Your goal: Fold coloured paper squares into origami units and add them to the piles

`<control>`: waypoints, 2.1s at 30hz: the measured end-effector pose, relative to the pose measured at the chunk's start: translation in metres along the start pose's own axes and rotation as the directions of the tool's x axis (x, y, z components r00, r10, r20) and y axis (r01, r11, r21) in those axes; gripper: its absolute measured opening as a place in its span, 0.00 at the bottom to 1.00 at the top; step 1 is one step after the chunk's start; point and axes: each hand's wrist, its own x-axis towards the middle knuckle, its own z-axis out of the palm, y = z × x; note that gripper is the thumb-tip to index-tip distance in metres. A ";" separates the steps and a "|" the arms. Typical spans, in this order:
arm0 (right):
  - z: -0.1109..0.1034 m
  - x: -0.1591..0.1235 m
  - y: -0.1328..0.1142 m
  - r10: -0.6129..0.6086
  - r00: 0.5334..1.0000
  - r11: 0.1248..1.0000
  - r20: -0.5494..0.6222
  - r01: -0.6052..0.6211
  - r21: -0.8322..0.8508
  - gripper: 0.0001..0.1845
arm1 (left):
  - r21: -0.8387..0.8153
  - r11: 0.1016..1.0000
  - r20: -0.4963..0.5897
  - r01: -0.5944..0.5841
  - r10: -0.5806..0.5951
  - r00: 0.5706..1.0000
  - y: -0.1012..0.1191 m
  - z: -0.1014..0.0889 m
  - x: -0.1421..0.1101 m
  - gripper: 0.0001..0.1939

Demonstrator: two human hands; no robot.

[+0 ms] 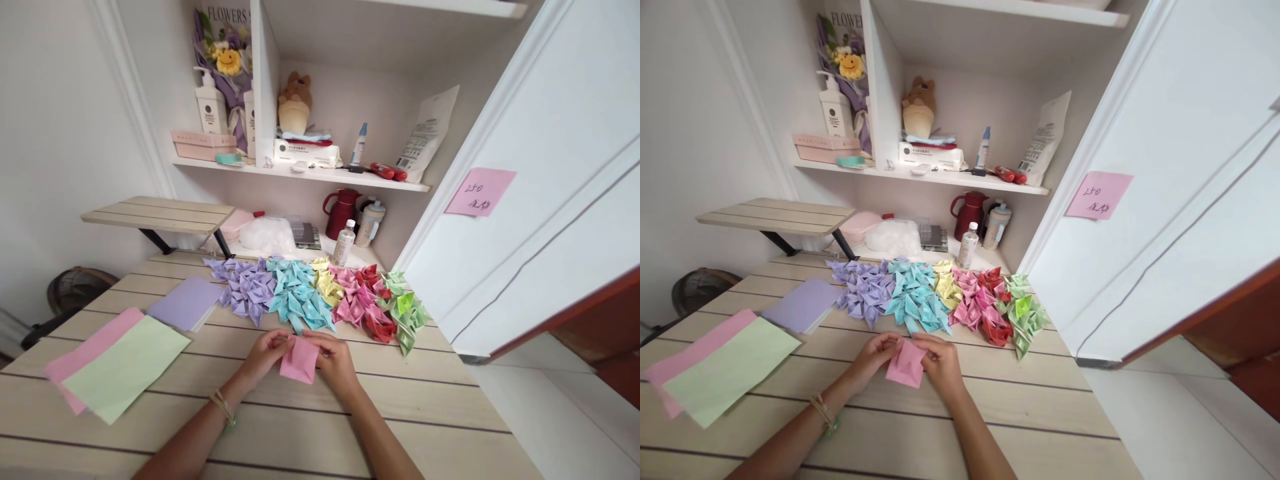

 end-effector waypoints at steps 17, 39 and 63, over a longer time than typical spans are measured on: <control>0.007 -0.004 0.004 -0.149 0.986 0.953 0.074 0.163 -0.255 0.15 | 0.081 0.997 0.118 0.010 -0.019 0.993 -0.006 -0.001 0.003 0.17; 0.005 -0.001 0.004 -0.003 0.992 0.999 0.129 -0.002 0.044 0.10 | 0.037 0.999 0.083 -0.034 0.031 0.996 0.002 -0.008 -0.003 0.20; 0.007 0.003 0.011 0.149 0.980 0.983 -0.133 -0.131 0.132 0.13 | 0.094 0.978 0.018 -0.186 0.185 0.983 -0.005 -0.004 0.002 0.15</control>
